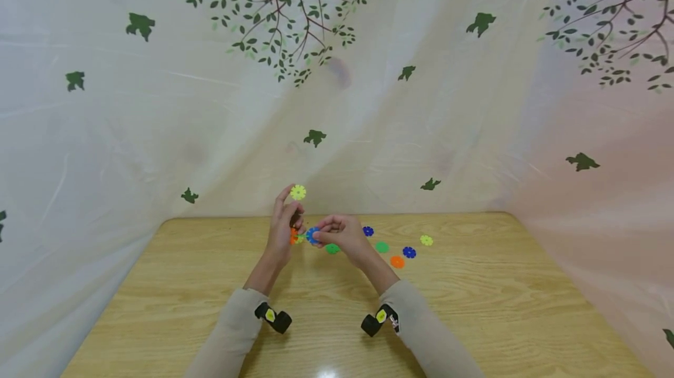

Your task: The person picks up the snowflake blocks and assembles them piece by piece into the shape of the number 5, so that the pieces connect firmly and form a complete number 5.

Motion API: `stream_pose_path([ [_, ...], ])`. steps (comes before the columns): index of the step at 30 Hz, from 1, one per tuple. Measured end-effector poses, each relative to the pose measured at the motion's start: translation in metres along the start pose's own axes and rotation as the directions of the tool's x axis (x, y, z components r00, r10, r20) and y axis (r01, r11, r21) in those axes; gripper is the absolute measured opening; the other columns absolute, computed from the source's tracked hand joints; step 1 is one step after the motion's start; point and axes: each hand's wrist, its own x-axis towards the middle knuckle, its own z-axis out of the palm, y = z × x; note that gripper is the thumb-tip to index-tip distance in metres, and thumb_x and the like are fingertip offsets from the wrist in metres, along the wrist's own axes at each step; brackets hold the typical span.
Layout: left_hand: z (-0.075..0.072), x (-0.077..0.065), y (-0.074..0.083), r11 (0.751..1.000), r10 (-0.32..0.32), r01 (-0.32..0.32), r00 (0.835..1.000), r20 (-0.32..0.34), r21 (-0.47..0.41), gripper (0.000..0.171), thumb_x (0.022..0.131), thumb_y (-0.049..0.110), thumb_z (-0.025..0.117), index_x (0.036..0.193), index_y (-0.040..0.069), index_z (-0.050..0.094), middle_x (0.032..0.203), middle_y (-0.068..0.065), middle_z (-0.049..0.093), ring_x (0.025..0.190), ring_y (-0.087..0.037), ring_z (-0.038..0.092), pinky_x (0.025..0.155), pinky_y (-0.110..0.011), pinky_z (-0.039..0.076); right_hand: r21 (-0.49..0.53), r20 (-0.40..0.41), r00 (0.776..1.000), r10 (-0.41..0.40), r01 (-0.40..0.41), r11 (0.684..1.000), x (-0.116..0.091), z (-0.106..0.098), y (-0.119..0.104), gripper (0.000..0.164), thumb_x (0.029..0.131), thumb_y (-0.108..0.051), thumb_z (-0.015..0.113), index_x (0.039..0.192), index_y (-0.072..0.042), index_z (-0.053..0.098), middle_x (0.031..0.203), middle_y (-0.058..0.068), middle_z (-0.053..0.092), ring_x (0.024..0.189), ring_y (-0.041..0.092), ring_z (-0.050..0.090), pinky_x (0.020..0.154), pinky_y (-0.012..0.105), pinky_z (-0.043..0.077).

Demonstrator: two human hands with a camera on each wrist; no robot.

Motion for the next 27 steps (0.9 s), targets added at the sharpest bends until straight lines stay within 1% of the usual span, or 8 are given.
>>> stream_pose_path([
  [2, 0.0, -0.0003, -0.0002, 1.0, 0.0, 0.0, 1.0, -0.01, 0.004, 0.047, 0.11, 0.021, 0.038, 0.157, 0.02, 0.029, 0.091, 0.003, 0.048, 0.065, -0.009, 0.037, 0.057, -0.021, 0.036, 0.012, 0.003, 1.0, -0.003, 0.003, 1.0, -0.0005, 0.0008, -0.0006, 0.017, 0.09, 0.005, 0.072, 0.104, 0.013, 0.065, 0.081, -0.002, 0.074, 0.07, 0.011, 0.072, 0.071, 0.033, 0.064],
  [6, 0.001, -0.0011, 0.0009, 1.0, 0.0, 0.001, 1.0, -0.017, 0.01, 0.047, 0.111, 0.022, 0.039, 0.157, 0.022, 0.027, 0.09, 0.003, 0.048, 0.064, -0.008, 0.037, 0.058, -0.021, 0.036, 0.024, 0.0, 1.0, 0.007, -0.007, 1.0, -0.0004, 0.0015, -0.0017, 0.016, 0.09, 0.006, 0.072, 0.103, 0.013, 0.065, 0.081, -0.002, 0.074, 0.07, 0.01, 0.072, 0.068, 0.026, 0.062],
  [10, 0.0023, -0.0023, 0.0022, 1.0, 0.001, -0.001, 1.0, -0.012, 0.023, 0.048, 0.112, 0.025, 0.039, 0.158, 0.022, 0.025, 0.091, 0.003, 0.048, 0.064, -0.007, 0.035, 0.059, -0.021, 0.035, 0.025, -0.006, 1.0, 0.014, -0.014, 1.0, -0.0006, 0.0014, -0.003, 0.016, 0.09, 0.005, 0.072, 0.103, 0.012, 0.065, 0.081, -0.002, 0.074, 0.071, 0.01, 0.071, 0.068, 0.025, 0.062],
  [16, 0.003, -0.0022, 0.0024, 0.999, 0.008, -0.008, 1.0, 0.001, 0.049, 0.051, 0.112, 0.028, 0.038, 0.16, 0.018, 0.023, 0.091, 0.004, 0.046, 0.065, -0.007, 0.034, 0.06, -0.022, 0.034, 0.017, -0.001, 1.0, 0.014, -0.014, 1.0, -0.003, 0.0007, -0.0057, 0.016, 0.09, 0.003, 0.073, 0.103, 0.009, 0.066, 0.082, -0.002, 0.074, 0.071, 0.011, 0.071, 0.067, 0.026, 0.062],
  [21, 0.0034, -0.0025, 0.0016, 0.998, 0.009, -0.009, 1.0, 0.002, 0.061, 0.051, 0.112, 0.029, 0.039, 0.16, 0.019, 0.024, 0.091, 0.004, 0.046, 0.066, -0.007, 0.034, 0.06, -0.022, 0.034, 0.013, 0.007, 1.0, 0.003, -0.003, 1.0, -0.0045, 0.0, -0.0071, 0.017, 0.09, 0.003, 0.073, 0.104, 0.011, 0.066, 0.081, -0.003, 0.073, 0.071, 0.01, 0.071, 0.065, 0.024, 0.061],
  [27, 0.0042, -0.0026, -0.0005, 0.999, 0.013, -0.013, 1.0, -0.007, 0.045, 0.05, 0.112, 0.028, 0.039, 0.159, 0.02, 0.025, 0.091, 0.004, 0.046, 0.066, -0.006, 0.035, 0.059, -0.021, 0.034, 0.002, 0.016, 0.999, -0.029, 0.029, 1.0, -0.0037, -0.0007, -0.0072, 0.019, 0.09, 0.004, 0.072, 0.104, 0.014, 0.065, 0.079, -0.003, 0.073, 0.069, 0.01, 0.071, 0.064, 0.024, 0.061],
])
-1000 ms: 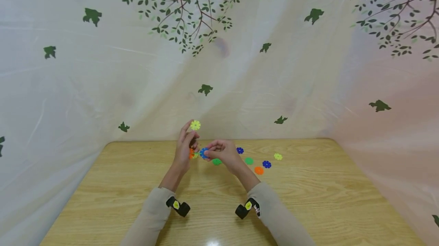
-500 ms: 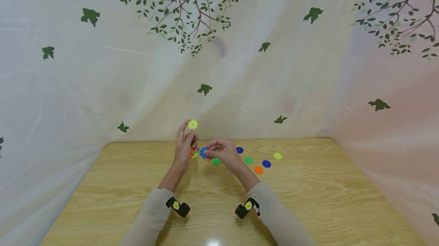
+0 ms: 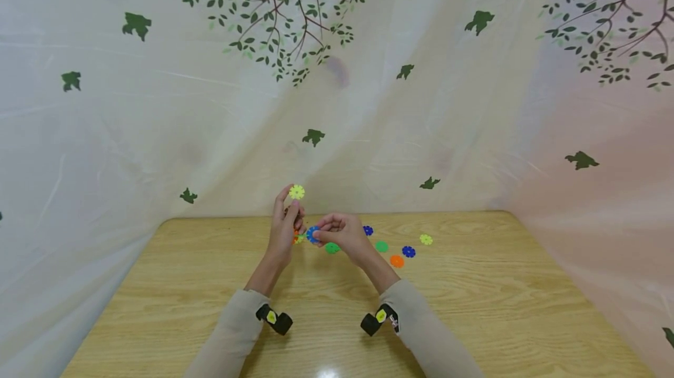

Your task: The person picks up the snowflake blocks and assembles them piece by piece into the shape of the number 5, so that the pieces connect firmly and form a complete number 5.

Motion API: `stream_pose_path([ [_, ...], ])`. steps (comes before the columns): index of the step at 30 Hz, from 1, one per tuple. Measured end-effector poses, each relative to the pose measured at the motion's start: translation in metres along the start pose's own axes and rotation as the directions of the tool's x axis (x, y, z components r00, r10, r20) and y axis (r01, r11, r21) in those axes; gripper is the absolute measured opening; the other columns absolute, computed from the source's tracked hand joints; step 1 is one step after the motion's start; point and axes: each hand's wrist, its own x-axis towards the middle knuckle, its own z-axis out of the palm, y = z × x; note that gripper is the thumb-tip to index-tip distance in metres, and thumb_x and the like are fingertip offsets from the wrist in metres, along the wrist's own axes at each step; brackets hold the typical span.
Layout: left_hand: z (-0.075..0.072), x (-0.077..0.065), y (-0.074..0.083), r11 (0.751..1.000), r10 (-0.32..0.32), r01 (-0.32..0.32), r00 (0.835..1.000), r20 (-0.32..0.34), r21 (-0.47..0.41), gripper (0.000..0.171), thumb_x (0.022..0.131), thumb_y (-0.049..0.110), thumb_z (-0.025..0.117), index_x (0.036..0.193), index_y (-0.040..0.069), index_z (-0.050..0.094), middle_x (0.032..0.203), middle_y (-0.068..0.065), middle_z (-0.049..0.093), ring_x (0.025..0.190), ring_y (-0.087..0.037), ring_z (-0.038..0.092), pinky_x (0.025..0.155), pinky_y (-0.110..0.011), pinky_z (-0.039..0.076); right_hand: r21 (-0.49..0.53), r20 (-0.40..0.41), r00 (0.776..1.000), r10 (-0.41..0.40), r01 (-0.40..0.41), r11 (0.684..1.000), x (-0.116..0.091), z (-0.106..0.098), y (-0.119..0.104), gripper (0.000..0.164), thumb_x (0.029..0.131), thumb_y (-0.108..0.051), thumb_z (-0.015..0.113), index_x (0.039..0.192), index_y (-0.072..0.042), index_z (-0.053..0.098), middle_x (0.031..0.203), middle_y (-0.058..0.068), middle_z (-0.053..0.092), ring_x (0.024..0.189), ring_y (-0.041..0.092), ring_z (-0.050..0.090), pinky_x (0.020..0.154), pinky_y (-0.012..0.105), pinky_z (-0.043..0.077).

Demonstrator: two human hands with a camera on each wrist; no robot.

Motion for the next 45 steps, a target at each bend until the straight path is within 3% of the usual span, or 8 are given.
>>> stream_pose_path([
  [8, -0.001, -0.001, -0.002, 1.0, 0.015, -0.015, 1.0, 0.01, 0.002, 0.05, 0.112, 0.029, 0.039, 0.159, 0.019, 0.025, 0.09, 0.004, 0.046, 0.066, -0.006, 0.035, 0.059, -0.021, 0.034, -0.029, 0.026, 1.0, -0.011, 0.012, 1.0, -0.002, -0.001, -0.003, 0.019, 0.09, 0.003, 0.073, 0.105, 0.013, 0.066, 0.079, -0.003, 0.073, 0.069, 0.011, 0.072, 0.065, 0.03, 0.062],
  [20, -0.001, -0.001, 0.001, 0.999, 0.042, -0.042, 0.999, -0.001, -0.001, 0.049, 0.112, 0.028, 0.038, 0.159, 0.02, 0.025, 0.091, 0.003, 0.044, 0.066, -0.007, 0.034, 0.059, -0.018, 0.035, -0.035, -0.028, 0.999, -0.035, 0.034, 0.999, -0.002, 0.005, -0.004, 0.018, 0.089, 0.004, 0.074, 0.102, 0.014, 0.066, 0.08, -0.002, 0.073, 0.069, 0.011, 0.071, 0.074, 0.042, 0.064],
  [27, -0.001, -0.001, 0.0, 0.999, 0.048, -0.048, 0.999, 0.004, 0.012, 0.05, 0.112, 0.029, 0.039, 0.159, 0.02, 0.026, 0.09, 0.003, 0.043, 0.065, -0.007, 0.034, 0.057, -0.018, 0.034, -0.04, -0.023, 0.999, -0.045, 0.044, 0.998, -0.001, 0.005, -0.005, 0.018, 0.089, 0.004, 0.074, 0.102, 0.014, 0.067, 0.08, 0.0, 0.073, 0.069, 0.011, 0.071, 0.071, 0.037, 0.064],
  [30, 0.0, -0.002, 0.002, 0.997, 0.062, -0.062, 0.998, 0.004, 0.038, 0.051, 0.111, 0.03, 0.04, 0.159, 0.019, 0.026, 0.09, 0.003, 0.044, 0.065, -0.007, 0.035, 0.058, -0.018, 0.034, -0.045, -0.017, 0.998, -0.053, 0.052, 0.998, -0.001, 0.005, -0.006, 0.018, 0.089, 0.004, 0.074, 0.102, 0.014, 0.067, 0.08, 0.0, 0.073, 0.069, 0.011, 0.07, 0.076, 0.05, 0.063],
  [34, 0.002, -0.002, 0.005, 0.993, 0.079, -0.079, 0.997, 0.011, 0.088, 0.052, 0.111, 0.031, 0.041, 0.159, 0.019, 0.026, 0.089, 0.002, 0.045, 0.064, -0.007, 0.037, 0.057, -0.018, 0.036, -0.039, -0.016, 0.999, -0.047, 0.046, 0.998, -0.001, 0.005, -0.006, 0.019, 0.089, 0.004, 0.074, 0.102, 0.015, 0.066, 0.08, -0.001, 0.073, 0.069, 0.011, 0.07, 0.077, 0.05, 0.063],
  [36, 0.003, -0.001, 0.006, 0.993, 0.077, -0.078, 0.997, 0.01, 0.092, 0.051, 0.111, 0.03, 0.041, 0.159, 0.02, 0.027, 0.088, 0.003, 0.046, 0.064, -0.006, 0.038, 0.057, -0.018, 0.036, -0.03, -0.011, 0.999, -0.042, 0.042, 0.999, 0.0, 0.004, -0.005, 0.019, 0.089, 0.003, 0.074, 0.103, 0.014, 0.066, 0.08, -0.002, 0.073, 0.07, 0.011, 0.071, 0.075, 0.043, 0.064],
  [45, 0.003, -0.001, 0.008, 0.996, 0.069, -0.072, 0.996, 0.05, 0.051, 0.052, 0.11, 0.026, 0.045, 0.159, 0.026, 0.028, 0.088, 0.002, 0.05, 0.067, -0.009, 0.044, 0.061, -0.019, 0.041, 0.006, 0.038, 0.999, 0.027, -0.028, 1.0, -0.001, -0.006, -0.006, 0.017, 0.093, -0.001, 0.071, 0.108, 0.007, 0.066, 0.084, -0.003, 0.073, 0.076, 0.011, 0.072, 0.072, 0.029, 0.062],
])
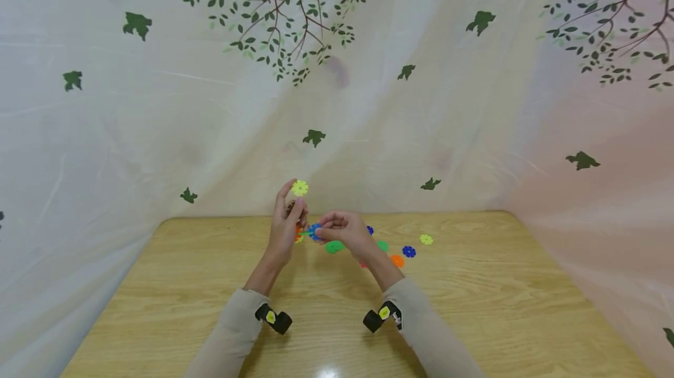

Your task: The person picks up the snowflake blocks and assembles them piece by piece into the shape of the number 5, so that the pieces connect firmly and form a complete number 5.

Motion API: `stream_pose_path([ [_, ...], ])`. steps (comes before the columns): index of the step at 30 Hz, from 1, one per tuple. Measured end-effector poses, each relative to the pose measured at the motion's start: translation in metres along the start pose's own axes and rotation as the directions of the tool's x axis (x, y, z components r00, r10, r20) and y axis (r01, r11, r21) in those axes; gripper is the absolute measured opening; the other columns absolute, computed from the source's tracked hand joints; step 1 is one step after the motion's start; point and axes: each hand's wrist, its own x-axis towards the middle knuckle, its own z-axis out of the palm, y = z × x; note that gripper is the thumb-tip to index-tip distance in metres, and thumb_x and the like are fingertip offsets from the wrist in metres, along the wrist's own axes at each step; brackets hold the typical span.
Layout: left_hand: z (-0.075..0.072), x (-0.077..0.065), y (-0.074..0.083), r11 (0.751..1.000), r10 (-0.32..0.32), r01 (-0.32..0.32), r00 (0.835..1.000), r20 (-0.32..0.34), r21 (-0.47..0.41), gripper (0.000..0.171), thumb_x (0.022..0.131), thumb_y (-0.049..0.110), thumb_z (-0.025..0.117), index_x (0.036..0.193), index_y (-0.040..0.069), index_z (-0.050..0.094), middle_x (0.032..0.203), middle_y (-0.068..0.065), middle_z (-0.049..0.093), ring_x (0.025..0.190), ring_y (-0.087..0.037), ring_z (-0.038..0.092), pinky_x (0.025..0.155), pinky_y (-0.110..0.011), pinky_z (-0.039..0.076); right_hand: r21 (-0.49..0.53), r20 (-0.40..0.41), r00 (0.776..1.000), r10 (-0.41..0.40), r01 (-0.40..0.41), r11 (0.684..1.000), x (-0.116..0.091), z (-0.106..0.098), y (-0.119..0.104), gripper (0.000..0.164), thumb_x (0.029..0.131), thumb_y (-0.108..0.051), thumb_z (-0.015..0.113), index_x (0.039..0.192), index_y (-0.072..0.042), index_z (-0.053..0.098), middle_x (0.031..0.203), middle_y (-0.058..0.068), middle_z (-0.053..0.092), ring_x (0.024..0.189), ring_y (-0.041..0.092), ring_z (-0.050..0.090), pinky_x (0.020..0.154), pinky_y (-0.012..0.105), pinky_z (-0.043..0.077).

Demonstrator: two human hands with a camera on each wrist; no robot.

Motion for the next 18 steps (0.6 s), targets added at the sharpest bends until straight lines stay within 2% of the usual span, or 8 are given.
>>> stream_pose_path([
  [2, 0.0, 0.0, 0.0, 1.0, -0.009, 0.009, 1.0, 0.008, -0.003, 0.053, 0.11, 0.025, 0.048, 0.158, 0.029, 0.028, 0.09, 0.001, 0.053, 0.07, -0.01, 0.048, 0.063, -0.019, 0.044, -0.002, 0.003, 1.0, 0.015, -0.015, 1.0, 0.0, -0.003, 0.0, 0.017, 0.093, -0.002, 0.071, 0.108, 0.006, 0.066, 0.084, -0.003, 0.073, 0.077, 0.013, 0.073, 0.072, 0.03, 0.062],
  [5, 0.0, 0.0, 0.0, 1.0, -0.023, 0.022, 0.999, 0.028, 0.01, 0.06, 0.108, 0.02, 0.053, 0.16, 0.028, 0.024, 0.094, 0.001, 0.057, 0.075, -0.011, 0.053, 0.068, -0.019, 0.048, -0.02, 0.004, 1.0, 0.028, -0.028, 0.999, 0.001, -0.007, 0.0, 0.017, 0.093, -0.003, 0.072, 0.108, 0.005, 0.067, 0.084, -0.002, 0.073, 0.079, 0.016, 0.073, 0.073, 0.035, 0.063],
  [9, -0.003, -0.001, 0.0, 0.997, -0.049, 0.044, 0.995, 0.082, 0.069, 0.071, 0.102, 0.011, 0.062, 0.16, 0.02, 0.023, 0.107, -0.004, 0.06, 0.09, -0.011, 0.059, 0.079, -0.021, 0.053, -0.041, 0.004, 1.0, 0.028, -0.028, 0.999, 0.003, -0.012, -0.001, 0.017, 0.094, -0.002, 0.071, 0.108, 0.006, 0.067, 0.084, -0.002, 0.073, 0.08, 0.017, 0.073, 0.082, 0.05, 0.062],
  [11, -0.005, 0.0, -0.001, 0.99, -0.081, 0.066, 0.989, 0.124, 0.121, 0.07, 0.099, 0.01, 0.066, 0.158, 0.016, 0.029, 0.117, -0.01, 0.061, 0.101, -0.013, 0.061, 0.087, -0.023, 0.054, -0.049, -0.001, 1.0, 0.019, -0.019, 0.999, 0.002, -0.014, -0.002, 0.018, 0.094, 0.0, 0.07, 0.108, 0.009, 0.067, 0.084, -0.003, 0.073, 0.079, 0.015, 0.072, 0.084, 0.05, 0.062],
  [13, -0.007, 0.0, -0.002, 0.979, -0.12, 0.089, 0.979, 0.166, 0.183, 0.065, 0.096, 0.01, 0.07, 0.153, 0.013, 0.039, 0.124, -0.017, 0.061, 0.111, -0.018, 0.061, 0.093, -0.027, 0.053, -0.054, -0.008, 1.0, 0.012, -0.013, 0.998, 0.002, -0.016, -0.003, 0.019, 0.094, 0.001, 0.069, 0.109, 0.011, 0.065, 0.085, -0.003, 0.073, 0.078, 0.013, 0.072, 0.084, 0.045, 0.063],
  [15, -0.009, 0.001, -0.003, 0.964, -0.164, 0.115, 0.967, 0.194, 0.24, 0.06, 0.093, 0.011, 0.074, 0.147, 0.012, 0.048, 0.129, -0.019, 0.063, 0.116, -0.022, 0.061, 0.097, -0.031, 0.053, -0.051, -0.02, 1.0, 0.006, -0.007, 0.999, 0.002, -0.019, -0.005, 0.02, 0.093, 0.003, 0.069, 0.109, 0.013, 0.064, 0.085, -0.003, 0.072, 0.077, 0.012, 0.072, 0.08, 0.039, 0.063],
  [18, -0.01, 0.0, -0.003, 0.947, -0.206, 0.139, 0.954, 0.216, 0.288, 0.051, 0.091, 0.013, 0.078, 0.137, 0.009, 0.059, 0.128, -0.018, 0.067, 0.118, -0.025, 0.062, 0.097, -0.037, 0.054, -0.046, -0.034, 0.999, 0.011, -0.013, 0.999, 0.002, -0.022, -0.006, 0.02, 0.093, 0.003, 0.069, 0.109, 0.013, 0.064, 0.086, -0.003, 0.072, 0.077, 0.012, 0.072, 0.08, 0.038, 0.063],
])
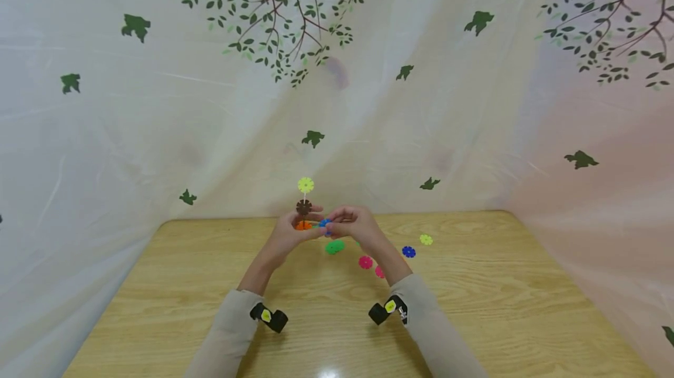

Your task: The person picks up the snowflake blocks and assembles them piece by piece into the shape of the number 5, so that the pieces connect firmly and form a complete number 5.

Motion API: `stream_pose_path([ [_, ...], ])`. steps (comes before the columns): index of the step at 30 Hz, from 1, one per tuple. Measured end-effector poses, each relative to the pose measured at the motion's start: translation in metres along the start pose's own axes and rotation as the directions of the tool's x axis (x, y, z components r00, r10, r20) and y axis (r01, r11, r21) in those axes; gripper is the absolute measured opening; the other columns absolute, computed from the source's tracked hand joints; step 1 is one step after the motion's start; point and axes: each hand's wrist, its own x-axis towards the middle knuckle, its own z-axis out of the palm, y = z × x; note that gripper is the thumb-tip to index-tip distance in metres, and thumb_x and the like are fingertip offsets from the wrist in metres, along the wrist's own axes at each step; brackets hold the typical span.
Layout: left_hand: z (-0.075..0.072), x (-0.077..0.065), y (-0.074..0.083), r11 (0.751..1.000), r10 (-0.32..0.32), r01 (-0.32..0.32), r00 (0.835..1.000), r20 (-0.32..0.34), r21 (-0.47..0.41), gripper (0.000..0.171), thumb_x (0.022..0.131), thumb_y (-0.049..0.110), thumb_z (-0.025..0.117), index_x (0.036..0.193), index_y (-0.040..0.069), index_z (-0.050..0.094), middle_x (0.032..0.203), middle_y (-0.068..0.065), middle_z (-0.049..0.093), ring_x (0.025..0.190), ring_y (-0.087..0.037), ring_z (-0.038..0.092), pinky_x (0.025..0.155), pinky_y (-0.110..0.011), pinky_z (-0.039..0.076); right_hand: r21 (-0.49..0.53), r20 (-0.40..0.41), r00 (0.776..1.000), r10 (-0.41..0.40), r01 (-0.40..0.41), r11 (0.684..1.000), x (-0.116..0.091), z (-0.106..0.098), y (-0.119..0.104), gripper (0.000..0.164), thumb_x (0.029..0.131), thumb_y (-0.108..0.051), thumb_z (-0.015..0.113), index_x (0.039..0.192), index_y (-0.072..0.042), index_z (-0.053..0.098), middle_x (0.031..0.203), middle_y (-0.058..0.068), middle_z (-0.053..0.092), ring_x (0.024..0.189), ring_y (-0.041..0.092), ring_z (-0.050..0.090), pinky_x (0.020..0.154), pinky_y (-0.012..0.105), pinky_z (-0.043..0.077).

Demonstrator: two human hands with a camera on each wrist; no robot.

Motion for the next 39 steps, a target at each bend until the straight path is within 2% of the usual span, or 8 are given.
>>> stream_pose_path([
  [9, 0.001, 0.0, -0.002, 0.997, -0.005, 0.006, 1.0, 0.011, -0.078, 0.027, 0.09, 0.006, 0.076, 0.112, -0.006, 0.065, 0.103, -0.005, 0.068, 0.094, -0.017, 0.069, 0.087, -0.04, 0.062, -0.063, 0.005, 1.0, 0.024, -0.023, 0.998, 0.0, -0.005, -0.006, 0.021, 0.096, -0.004, 0.069, 0.111, 0.01, 0.067, 0.086, -0.002, 0.073, 0.079, 0.019, 0.073, 0.078, 0.035, 0.063],
  [13, 0.002, 0.0, -0.003, 0.996, -0.011, 0.013, 1.0, 0.026, -0.084, 0.026, 0.092, 0.006, 0.075, 0.111, -0.007, 0.064, 0.102, -0.004, 0.068, 0.094, -0.024, 0.071, 0.087, -0.042, 0.062, -0.133, 0.047, 0.998, 0.047, -0.041, 0.99, -0.001, -0.011, -0.007, 0.021, 0.098, -0.009, 0.068, 0.113, 0.006, 0.068, 0.088, 0.0, 0.074, 0.08, 0.017, 0.074, 0.082, 0.041, 0.063],
  [15, 0.002, 0.0, -0.003, 0.997, -0.023, 0.025, 0.999, 0.022, -0.079, 0.025, 0.092, 0.006, 0.075, 0.111, -0.007, 0.064, 0.101, -0.004, 0.068, 0.094, -0.028, 0.071, 0.085, -0.041, 0.063, -0.173, 0.073, 0.996, 0.057, -0.044, 0.984, -0.002, -0.015, -0.008, 0.022, 0.099, -0.011, 0.067, 0.113, 0.005, 0.069, 0.092, 0.008, 0.075, 0.082, 0.019, 0.075, 0.085, 0.046, 0.062],
  [20, 0.001, 0.0, -0.005, 0.997, -0.041, 0.041, 0.999, 0.003, -0.058, 0.026, 0.091, 0.004, 0.074, 0.112, -0.008, 0.062, 0.097, -0.004, 0.067, 0.088, -0.023, 0.07, 0.08, -0.036, 0.062, -0.299, 0.144, 0.987, 0.066, -0.02, 0.954, -0.008, -0.031, -0.008, 0.023, 0.099, -0.012, 0.067, 0.115, 0.004, 0.069, 0.103, 0.025, 0.073, 0.087, 0.026, 0.075, 0.086, 0.055, 0.06],
  [25, 0.001, 0.001, -0.006, 0.999, -0.037, 0.037, 0.999, -0.01, -0.03, 0.034, 0.092, 0.004, 0.073, 0.12, -0.009, 0.059, 0.102, -0.005, 0.066, 0.084, -0.012, 0.066, 0.074, -0.027, 0.059, -0.418, 0.222, 0.97, 0.096, 0.006, 0.909, -0.013, -0.052, -0.001, 0.022, 0.098, -0.012, 0.067, 0.113, 0.005, 0.069, 0.101, 0.026, 0.073, 0.089, 0.036, 0.072, 0.082, 0.055, 0.06],
  [30, 0.002, 0.001, -0.007, 0.997, -0.059, 0.057, 0.997, -0.043, -0.047, 0.036, 0.089, 0.0, 0.074, 0.12, -0.007, 0.057, 0.104, -0.006, 0.063, 0.085, -0.011, 0.063, 0.072, -0.022, 0.057, -0.474, 0.308, 0.943, 0.126, 0.037, 0.88, -0.023, -0.072, 0.006, 0.021, 0.095, -0.003, 0.068, 0.111, 0.011, 0.067, 0.097, 0.032, 0.07, 0.083, 0.035, 0.069, 0.078, 0.044, 0.061],
  [35, 0.003, 0.002, -0.005, 0.996, -0.077, 0.074, 0.995, -0.066, -0.044, 0.039, 0.086, -0.004, 0.075, 0.12, -0.008, 0.056, 0.103, -0.004, 0.061, 0.085, -0.012, 0.062, 0.071, -0.02, 0.055, -0.547, 0.351, 0.925, 0.143, 0.079, 0.833, -0.032, -0.091, 0.012, 0.019, 0.089, 0.001, 0.073, 0.106, 0.01, 0.07, 0.09, 0.021, 0.071, 0.078, 0.015, 0.065, 0.074, 0.025, 0.057],
  [39, 0.002, 0.002, -0.007, 0.997, -0.078, 0.075, 0.994, -0.074, -0.035, 0.042, 0.086, -0.004, 0.075, 0.122, -0.01, 0.055, 0.101, -0.003, 0.062, 0.086, -0.011, 0.061, 0.07, -0.02, 0.055, -0.573, 0.348, 0.919, 0.182, 0.055, 0.818, -0.039, -0.1, 0.02, 0.018, 0.086, 0.004, 0.075, 0.103, 0.007, 0.072, 0.091, 0.019, 0.072, 0.076, 0.011, 0.063, 0.07, 0.022, 0.056],
])
